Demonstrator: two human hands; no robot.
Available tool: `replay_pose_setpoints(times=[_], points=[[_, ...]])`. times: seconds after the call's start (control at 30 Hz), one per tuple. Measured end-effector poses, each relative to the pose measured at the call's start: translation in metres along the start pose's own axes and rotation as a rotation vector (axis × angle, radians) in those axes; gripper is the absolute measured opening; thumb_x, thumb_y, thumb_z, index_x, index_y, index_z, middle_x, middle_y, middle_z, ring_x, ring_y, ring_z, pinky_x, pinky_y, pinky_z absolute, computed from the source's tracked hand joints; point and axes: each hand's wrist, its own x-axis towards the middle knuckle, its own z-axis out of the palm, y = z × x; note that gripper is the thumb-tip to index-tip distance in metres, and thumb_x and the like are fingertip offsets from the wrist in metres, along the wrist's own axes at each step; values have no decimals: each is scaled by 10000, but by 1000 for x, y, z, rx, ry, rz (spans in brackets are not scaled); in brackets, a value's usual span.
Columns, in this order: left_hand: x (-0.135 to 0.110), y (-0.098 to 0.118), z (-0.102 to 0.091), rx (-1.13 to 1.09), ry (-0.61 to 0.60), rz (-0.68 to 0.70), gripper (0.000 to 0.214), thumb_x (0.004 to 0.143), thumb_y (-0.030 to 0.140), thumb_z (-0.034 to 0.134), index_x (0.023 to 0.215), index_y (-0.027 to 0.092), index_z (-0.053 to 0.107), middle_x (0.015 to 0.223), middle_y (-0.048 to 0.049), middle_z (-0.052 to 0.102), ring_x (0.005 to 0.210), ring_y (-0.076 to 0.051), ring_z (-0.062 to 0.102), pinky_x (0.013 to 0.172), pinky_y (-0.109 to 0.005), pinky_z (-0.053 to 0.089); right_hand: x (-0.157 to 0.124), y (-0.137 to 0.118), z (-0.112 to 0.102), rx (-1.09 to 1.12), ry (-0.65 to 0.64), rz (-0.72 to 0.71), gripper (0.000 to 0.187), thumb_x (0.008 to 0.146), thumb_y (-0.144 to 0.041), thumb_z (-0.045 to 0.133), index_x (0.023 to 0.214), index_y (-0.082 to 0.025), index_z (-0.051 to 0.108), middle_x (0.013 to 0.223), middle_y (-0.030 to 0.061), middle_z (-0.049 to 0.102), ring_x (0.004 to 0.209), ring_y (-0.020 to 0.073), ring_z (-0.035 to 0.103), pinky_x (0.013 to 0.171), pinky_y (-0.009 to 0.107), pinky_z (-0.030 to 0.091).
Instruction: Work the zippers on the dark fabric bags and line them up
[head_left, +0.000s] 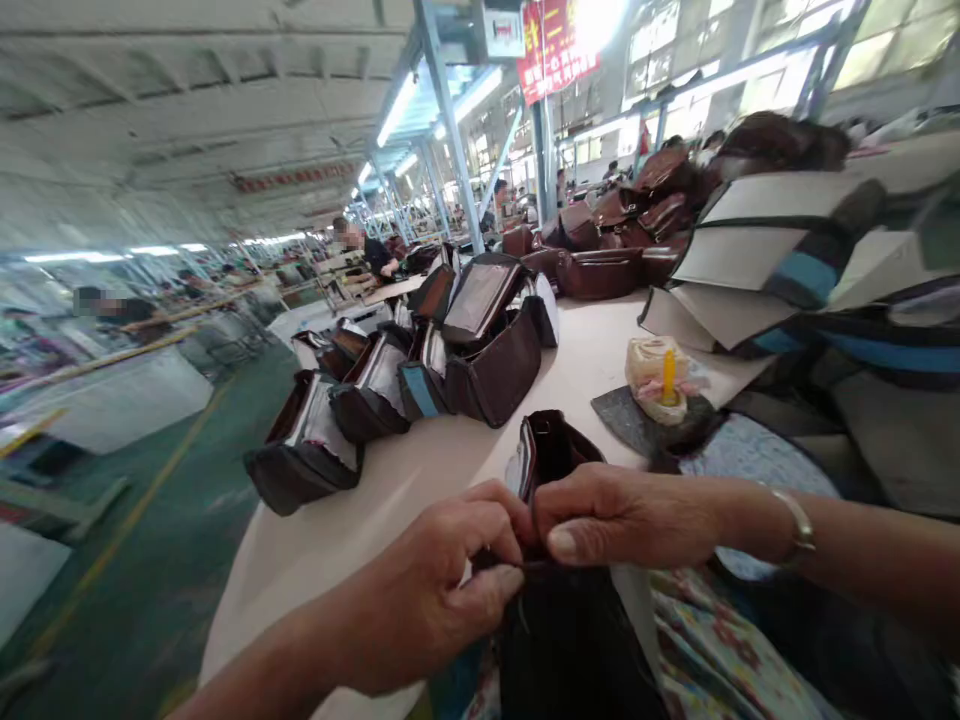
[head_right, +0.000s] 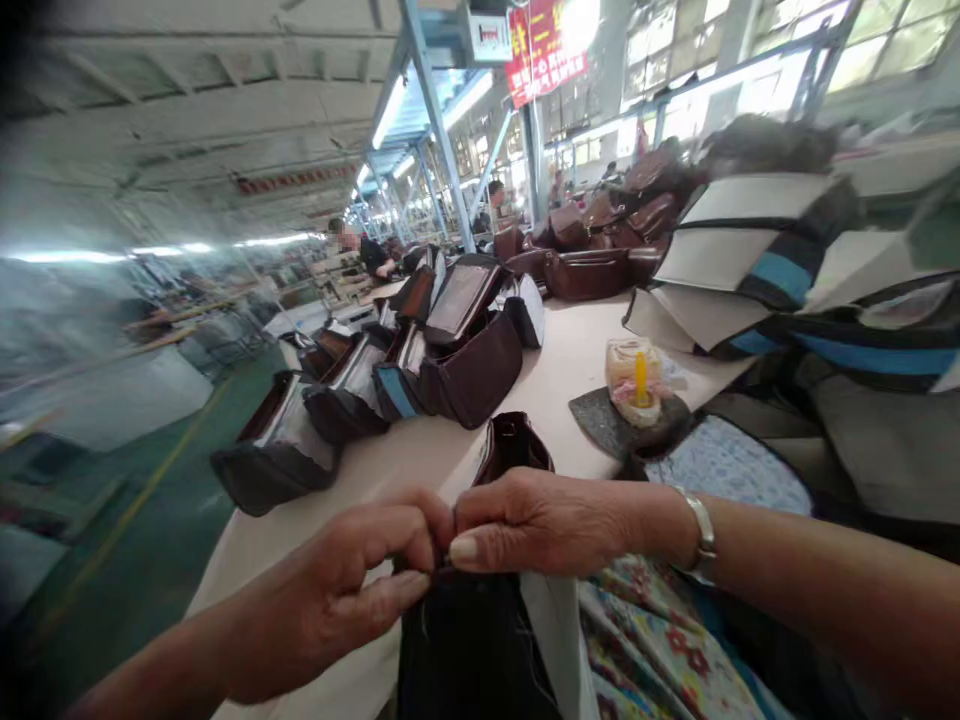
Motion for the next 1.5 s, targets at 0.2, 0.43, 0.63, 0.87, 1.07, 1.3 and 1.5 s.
replay_pose_setpoints(times=[0.2, 0.43, 0.63, 0.87, 1.07, 1.3, 1.5], points=[[-9, 9, -1, 111, -4, -37, 136, 896, 63, 533, 854, 192, 520, 1001, 7, 543, 884, -118, 532, 806, -236, 417, 18, -13, 11, -181, 2, -123, 268, 979, -208, 531, 735, -175, 424, 648, -75, 310, 583, 71, 296, 540, 192, 277], [-13, -3, -8, 79, -32, 56, 84, 965, 155, 539, 898, 186, 577, 1072, -12, 579, 940, -125, 566, 880, -245, 417, 7, -5, 2, -104, 49, -3, 337, 1002, -337, 534, 723, -165, 458, 658, -65, 358, 589, 77, 317, 524, 193, 290], [-13, -21, -36, 110, -32, 106, 126, 1006, 202, 517, 923, 186, 612, 1102, -29, 588, 1036, -141, 581, 963, -246, 400, -15, 8, -30, -74, 99, 52, 348, 1033, -419, 493, 970, -109, 638, 868, 28, 574, 787, 137, 503, 715, 240, 422], [-19, -12, -56, 140, -143, 13, 178, 1019, 245, 477, 915, 179, 605, 1142, -47, 577, 1013, -148, 587, 936, -245, 428, -3, 0, -14, -180, 170, -145, 208, 972, -292, 626, 1061, -108, 667, 970, 76, 661, 859, 157, 581, 794, 256, 455], [-16, 14, -56, 141, -176, -54, 176, 1008, 300, 509, 1103, 216, 631, 1217, -29, 603, 1110, -172, 560, 976, -236, 402, 4, -2, -18, -77, 65, -138, 302, 1029, -325, 529, 966, -78, 692, 857, 51, 615, 762, 129, 526, 721, 232, 442], [15, 31, -21, 253, -177, -144, 305, 1006, 248, 458, 733, 173, 571, 832, 34, 575, 757, -99, 518, 693, -225, 365, 7, -7, -9, -120, 75, -146, 158, 941, -204, 579, 851, -97, 652, 782, 22, 575, 729, 122, 512, 701, 234, 434], [25, 32, -6, 95, -145, -235, 259, 906, 173, 493, 647, 168, 495, 707, 54, 491, 675, -88, 457, 596, -223, 327, -1, -13, -2, -208, 151, -180, 125, 812, -52, 521, 843, -144, 601, 808, 23, 599, 712, 120, 527, 697, 235, 434]])
